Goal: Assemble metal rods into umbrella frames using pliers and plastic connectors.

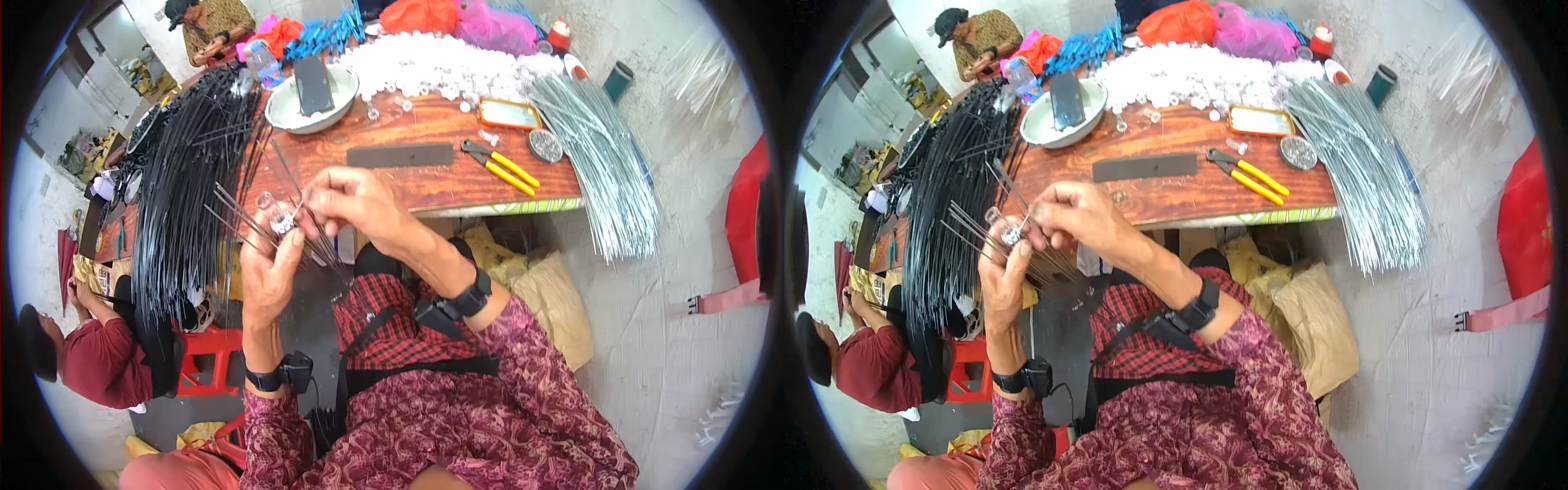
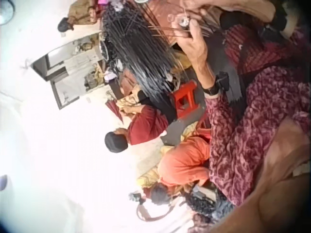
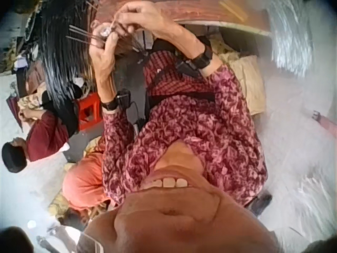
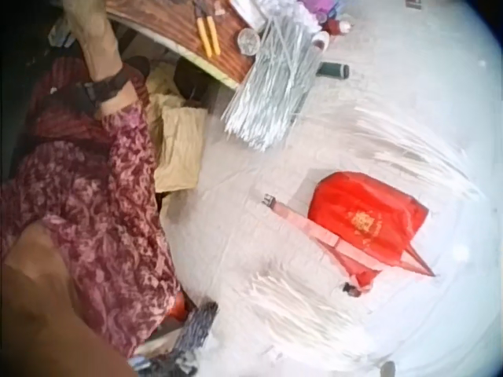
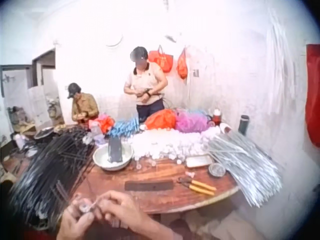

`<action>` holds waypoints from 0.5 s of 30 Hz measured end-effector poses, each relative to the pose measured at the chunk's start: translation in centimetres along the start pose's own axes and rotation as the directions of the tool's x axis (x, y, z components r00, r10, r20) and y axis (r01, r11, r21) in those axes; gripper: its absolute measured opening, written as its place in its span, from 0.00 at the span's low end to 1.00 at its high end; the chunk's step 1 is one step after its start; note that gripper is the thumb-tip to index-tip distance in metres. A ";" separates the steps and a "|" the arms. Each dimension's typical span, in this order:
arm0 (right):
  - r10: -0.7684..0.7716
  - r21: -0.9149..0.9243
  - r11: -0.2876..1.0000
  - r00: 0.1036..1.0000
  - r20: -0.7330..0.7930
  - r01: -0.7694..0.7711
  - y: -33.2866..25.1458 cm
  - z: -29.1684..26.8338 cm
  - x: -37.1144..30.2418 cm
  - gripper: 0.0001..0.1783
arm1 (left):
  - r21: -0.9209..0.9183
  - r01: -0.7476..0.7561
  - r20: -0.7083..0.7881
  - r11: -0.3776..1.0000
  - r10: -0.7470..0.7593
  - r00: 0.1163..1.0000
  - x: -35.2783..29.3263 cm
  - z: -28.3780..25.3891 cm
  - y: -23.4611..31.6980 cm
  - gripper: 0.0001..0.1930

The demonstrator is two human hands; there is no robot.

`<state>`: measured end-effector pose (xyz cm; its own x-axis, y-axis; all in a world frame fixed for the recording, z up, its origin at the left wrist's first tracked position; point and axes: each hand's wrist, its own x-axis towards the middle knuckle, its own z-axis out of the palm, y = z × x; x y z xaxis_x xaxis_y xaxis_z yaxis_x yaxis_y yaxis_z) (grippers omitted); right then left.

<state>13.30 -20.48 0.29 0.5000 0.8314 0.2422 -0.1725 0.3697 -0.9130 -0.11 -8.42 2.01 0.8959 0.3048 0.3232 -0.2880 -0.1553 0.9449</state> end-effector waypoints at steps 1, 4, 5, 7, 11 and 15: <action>0.000 0.049 0.999 1.000 -0.031 0.001 0.6 -0.3 0.6 0.13 | -0.004 -0.013 0.007 1.000 0.013 1.000 0.3 0.4 0.2 0.08; -0.021 -0.041 0.999 1.000 -0.006 0.021 1.4 -0.4 1.8 0.11 | 0.024 -0.055 0.052 0.998 0.053 0.997 0.8 0.9 -0.2 0.08; -0.043 -0.053 0.998 0.999 -0.022 0.042 1.2 0.1 1.8 0.11 | 0.039 -0.049 0.052 0.998 0.047 0.998 1.0 0.6 -0.5 0.08; -0.080 -0.144 0.987 0.994 -0.079 0.068 0.4 0.0 1.5 0.10 | 0.079 -0.040 -0.017 0.996 0.042 0.999 1.1 0.2 -0.9 0.12; -0.322 -0.661 0.730 0.941 -0.107 0.174 -0.4 -4.1 -0.9 0.11 | 0.105 -0.022 -0.028 0.994 0.026 0.999 1.5 0.1 -1.2 0.13; -0.570 -0.997 -0.026 0.821 -0.043 -0.071 -2.0 -14.9 -6.3 0.13 | 0.111 -0.036 -0.047 0.993 0.042 0.998 0.9 -1.0 -1.4 0.12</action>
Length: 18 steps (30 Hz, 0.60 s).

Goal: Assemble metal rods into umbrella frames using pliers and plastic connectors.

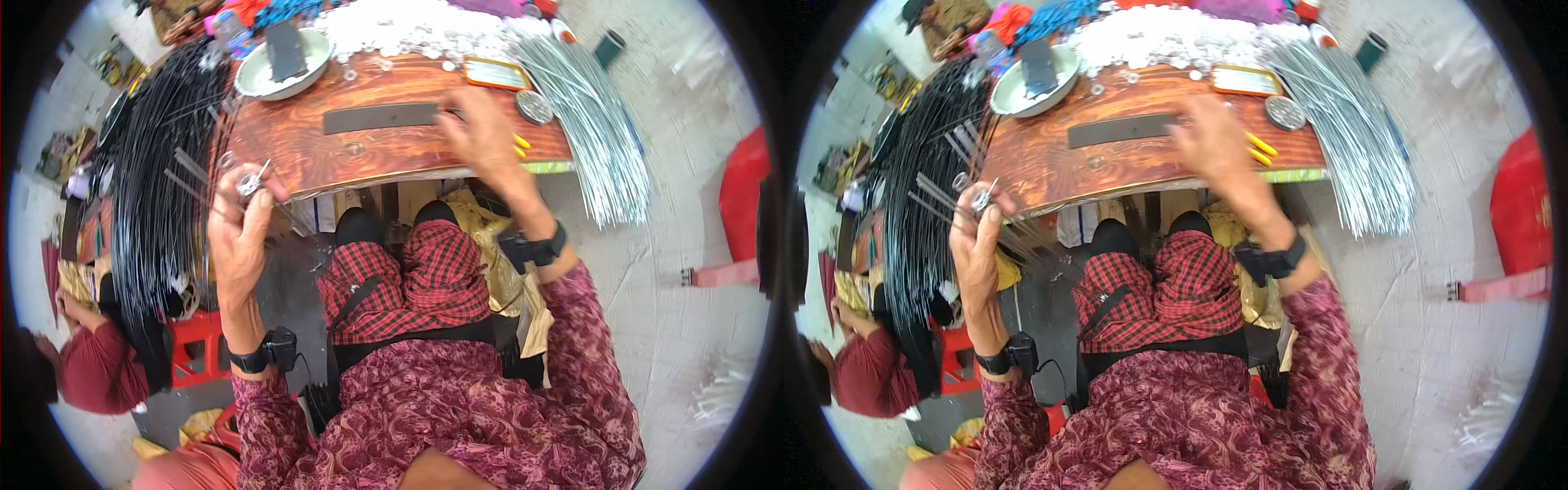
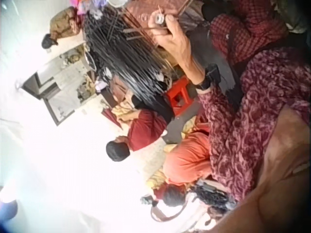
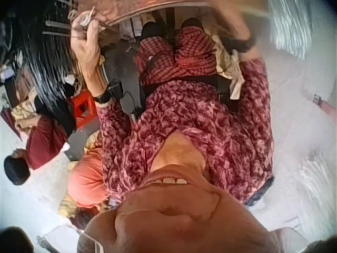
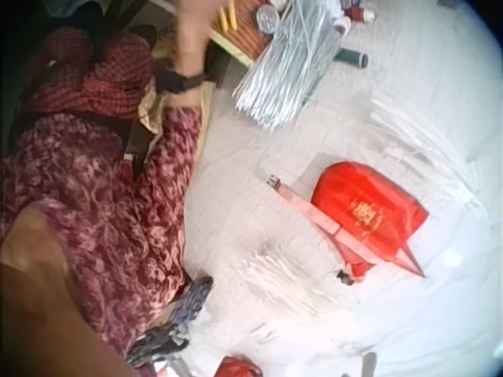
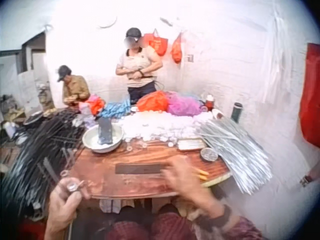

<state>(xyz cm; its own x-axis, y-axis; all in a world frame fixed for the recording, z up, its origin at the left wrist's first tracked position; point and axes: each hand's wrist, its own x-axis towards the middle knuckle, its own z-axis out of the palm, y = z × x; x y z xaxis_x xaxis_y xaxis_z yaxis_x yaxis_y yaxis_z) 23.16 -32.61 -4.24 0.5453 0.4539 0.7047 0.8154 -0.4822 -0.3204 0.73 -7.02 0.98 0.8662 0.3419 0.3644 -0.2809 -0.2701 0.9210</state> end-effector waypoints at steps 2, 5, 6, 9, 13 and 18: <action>0.103 -0.361 0.931 0.987 0.123 -0.052 4.2 -2.0 -2.6 0.18 | -0.046 0.008 0.026 0.999 -0.007 1.000 0.0 -0.3 -0.6 0.13; 0.255 -0.371 0.915 0.939 0.229 -0.158 5.9 -2.9 -4.3 0.16 | -0.076 0.003 0.018 0.997 -0.002 1.000 0.2 -0.1 -0.7 0.12; 0.224 -0.367 0.922 0.945 0.238 -0.125 5.5 -2.9 -4.2 0.16 | -0.072 -0.001 0.032 0.997 0.003 0.999 0.2 -0.2 -0.5 0.12; 0.255 -0.374 0.919 0.909 0.328 -0.123 6.1 -1.8 -2.7 0.18 | -0.041 -0.032 0.038 0.999 0.034 0.999 0.0 -0.6 -0.5 0.12; 0.529 0.297 0.602 0.649 0.546 -0.741 6.3 -1.5 -2.7 0.22 | -0.011 -0.087 0.114 0.996 0.087 0.990 1.1 -1.6 -1.6 0.14; 0.189 0.482 0.203 0.517 0.835 -0.852 -6.0 -3.2 -2.4 0.21 | -0.269 -0.058 0.068 0.962 0.078 0.995 3.5 -4.6 -4.7 0.17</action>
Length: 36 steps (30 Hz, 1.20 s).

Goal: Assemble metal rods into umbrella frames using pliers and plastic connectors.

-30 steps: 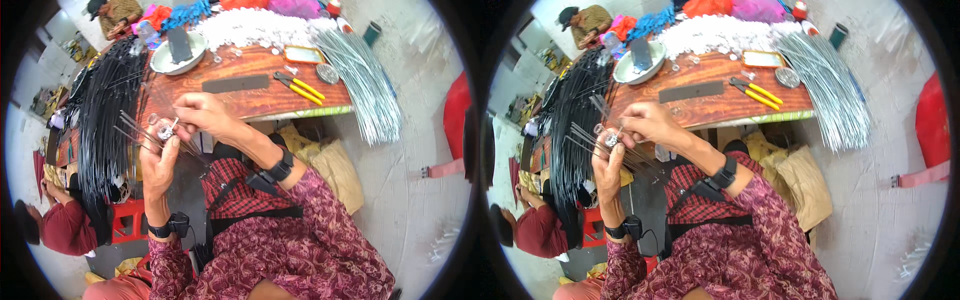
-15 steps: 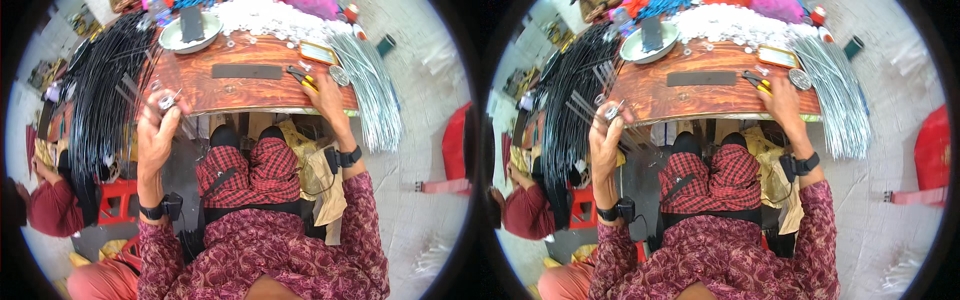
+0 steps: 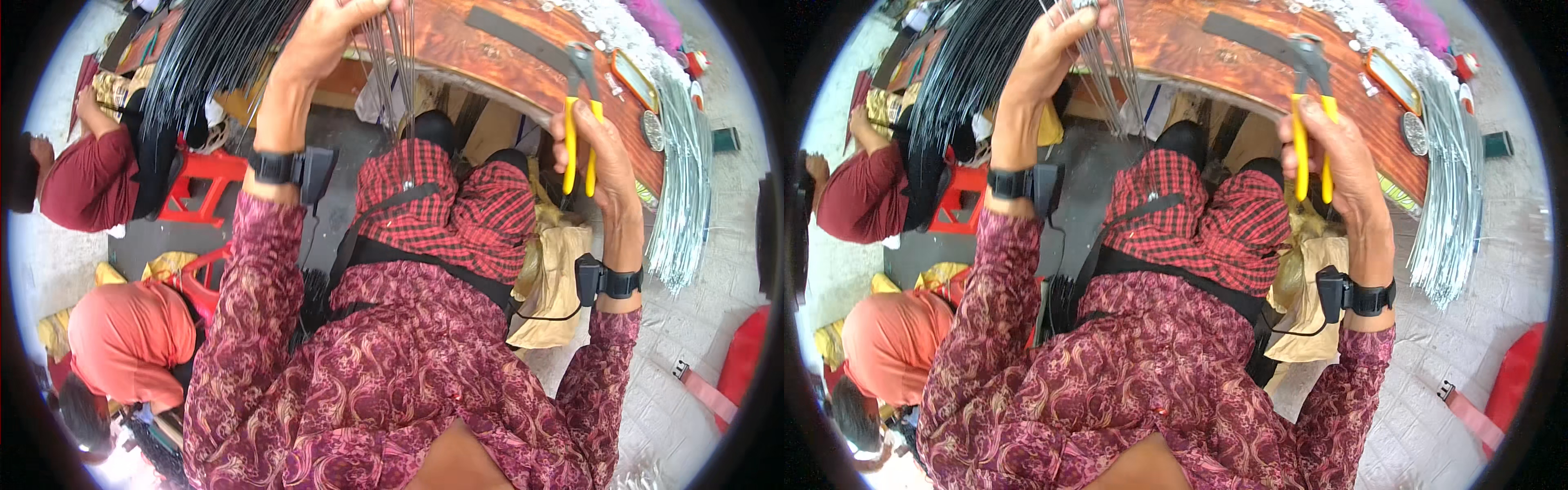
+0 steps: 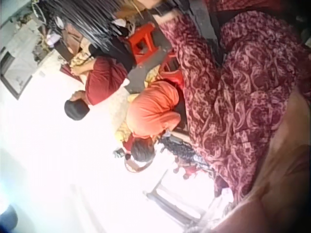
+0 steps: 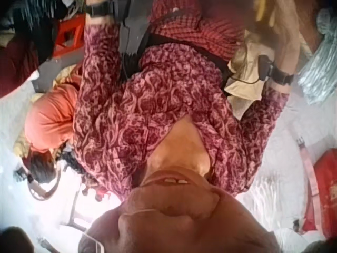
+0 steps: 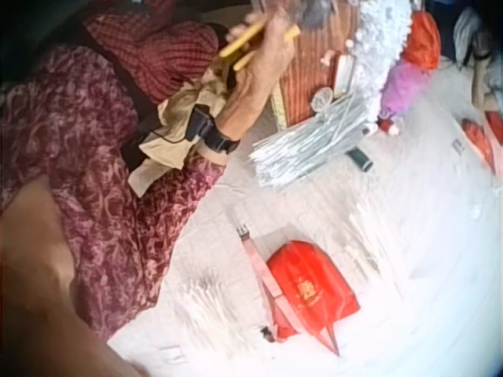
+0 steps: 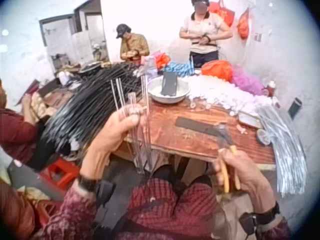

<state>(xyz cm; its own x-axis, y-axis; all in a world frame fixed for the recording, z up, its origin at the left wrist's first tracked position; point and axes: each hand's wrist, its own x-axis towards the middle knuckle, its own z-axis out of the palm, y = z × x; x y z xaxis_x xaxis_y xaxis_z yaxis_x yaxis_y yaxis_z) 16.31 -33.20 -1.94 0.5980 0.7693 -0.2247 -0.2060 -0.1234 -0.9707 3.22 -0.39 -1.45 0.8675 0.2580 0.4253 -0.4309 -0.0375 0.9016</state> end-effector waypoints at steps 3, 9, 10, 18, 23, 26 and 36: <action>0.111 -0.067 0.993 0.982 0.153 -0.102 -0.7 4.8 -0.5 0.22 | -0.023 0.047 -0.050 0.999 -0.048 0.998 -0.7 -1.7 -0.2 0.16; 0.004 0.450 0.881 0.951 0.309 -0.150 -1.3 10.4 -0.2 0.23 | 0.005 0.055 -0.117 0.998 -0.054 0.992 -2.1 -2.2 0.5 0.16; -0.018 0.595 0.771 0.926 0.378 -0.228 -1.2 10.1 0.8 0.24 | 0.010 0.053 -0.116 0.999 -0.052 0.992 -2.1 -2.1 0.5 0.16; -0.134 0.672 0.710 0.895 0.426 -0.213 -1.1 9.1 3.2 0.25 | 0.048 -0.019 -0.093 0.999 0.024 0.995 -0.7 -2.3 0.5 0.16; -0.208 -0.159 0.959 0.962 0.176 0.236 0.2 9.3 1.3 0.21 | 0.216 -0.038 -0.046 0.976 0.049 0.998 -2.5 -1.7 1.4 0.16; -0.190 -0.368 0.891 0.955 0.228 0.265 -1.9 10.6 -1.0 0.20 | 0.180 -0.016 -0.079 0.984 0.031 0.996 -4.5 0.3 2.9 0.11; -0.270 -0.646 0.620 0.894 0.357 0.445 -6.2 8.2 -2.5 0.24 | 0.204 0.017 0.002 0.979 -0.018 1.000 -5.3 6.2 6.4 0.14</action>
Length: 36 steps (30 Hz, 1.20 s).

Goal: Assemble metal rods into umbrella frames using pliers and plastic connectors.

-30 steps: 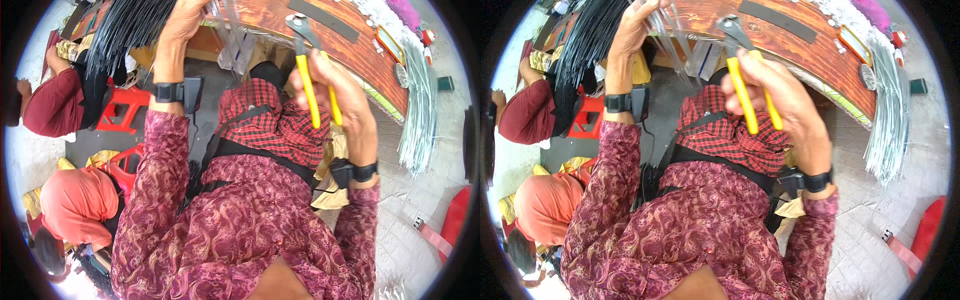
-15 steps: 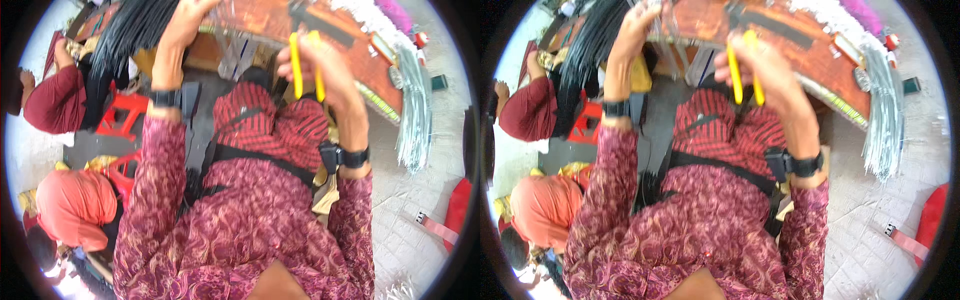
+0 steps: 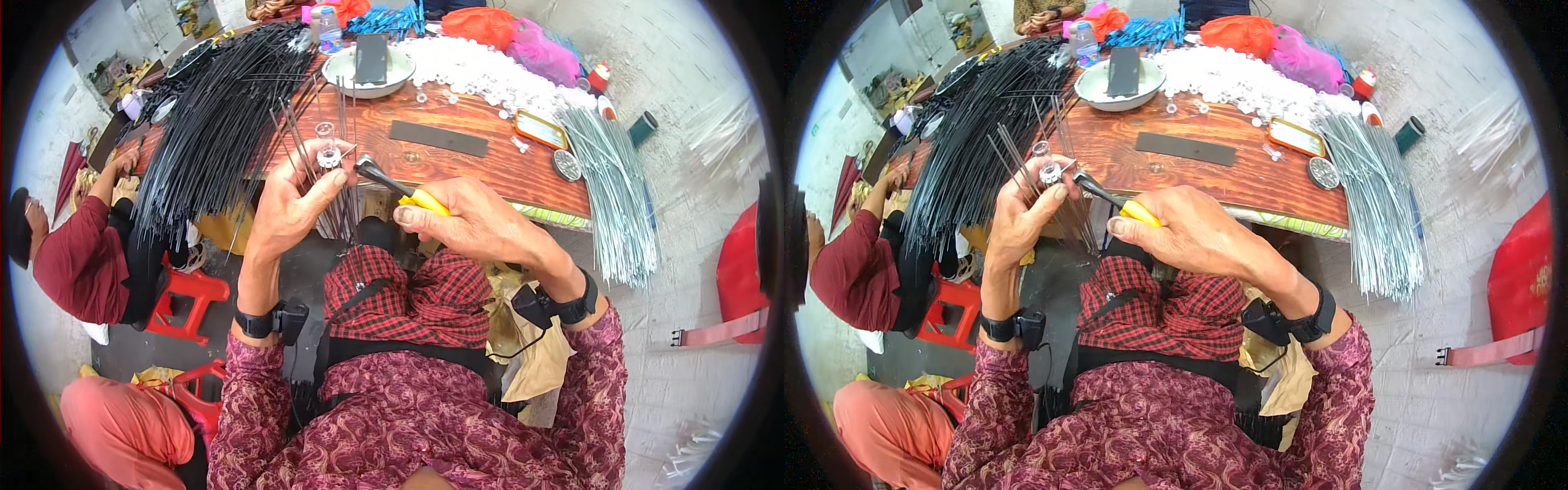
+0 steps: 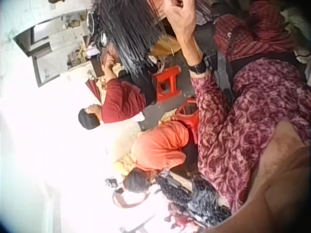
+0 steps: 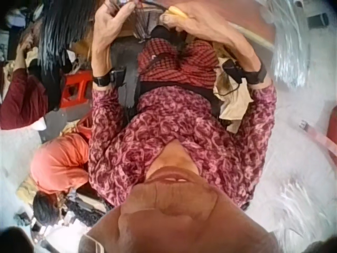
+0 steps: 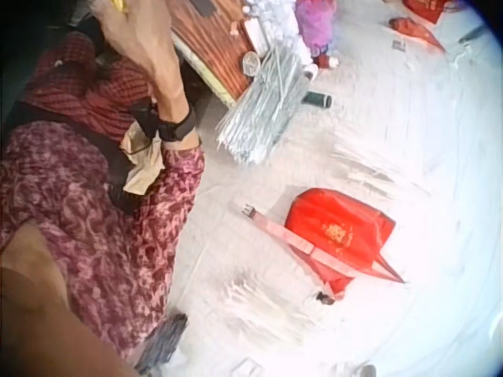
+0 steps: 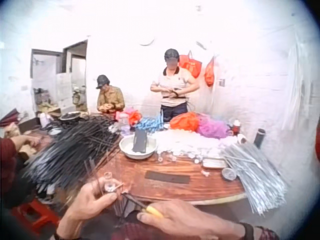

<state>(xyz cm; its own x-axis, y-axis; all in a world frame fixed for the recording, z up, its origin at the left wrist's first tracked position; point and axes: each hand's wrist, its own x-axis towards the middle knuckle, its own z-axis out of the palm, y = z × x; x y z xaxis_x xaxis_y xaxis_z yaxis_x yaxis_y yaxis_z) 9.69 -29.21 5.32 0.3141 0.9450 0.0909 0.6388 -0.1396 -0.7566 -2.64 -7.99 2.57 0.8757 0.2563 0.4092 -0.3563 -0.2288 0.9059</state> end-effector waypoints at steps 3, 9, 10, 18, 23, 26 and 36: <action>0.043 0.004 0.999 0.999 0.033 -0.043 -0.3 -1.0 -0.2 0.23 | 0.016 0.050 0.001 0.999 -0.050 0.999 0.0 0.9 0.8 0.14; 0.129 -0.004 0.992 0.986 0.110 -0.129 -0.7 -2.2 -0.4 0.21 | 0.046 0.117 -0.010 0.992 -0.117 0.993 0.3 1.8 0.6 0.14; 0.118 -0.038 0.993 0.987 0.105 -0.114 -0.7 -2.2 -0.4 0.21 | 0.042 0.108 -0.015 0.993 -0.108 0.994 0.3 1.9 0.6 0.13; 0.010 -0.061 0.998 1.000 0.010 -0.010 0.2 -1.2 -0.6 0.24 | 0.030 0.110 -0.019 0.994 -0.109 0.994 0.2 1.7 0.4 0.13; -0.016 0.019 1.000 0.998 -0.057 0.017 0.9 1.2 0.1 0.21 | 0.001 0.037 0.044 0.999 -0.037 0.998 0.0 0.5 -0.5 0.14; -0.145 -0.006 0.989 0.965 -0.219 0.147 2.8 3.8 0.6 0.20 | -0.019 0.060 0.037 0.998 -0.060 0.998 0.1 0.2 -0.7 0.14; -0.365 -0.257 0.927 0.816 -0.448 0.273 3.7 8.0 2.8 0.15 | -0.029 0.056 -0.004 0.998 -0.056 0.998 0.3 -1.3 -1.6 0.13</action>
<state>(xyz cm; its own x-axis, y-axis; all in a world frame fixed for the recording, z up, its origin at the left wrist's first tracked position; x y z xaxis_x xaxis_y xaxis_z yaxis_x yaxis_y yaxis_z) 7.28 -24.72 -2.42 0.3381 0.6898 0.6402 0.8586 0.0525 -0.5100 -2.25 -6.32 1.35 0.8930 0.2726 0.3580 -0.3160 -0.1867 0.9302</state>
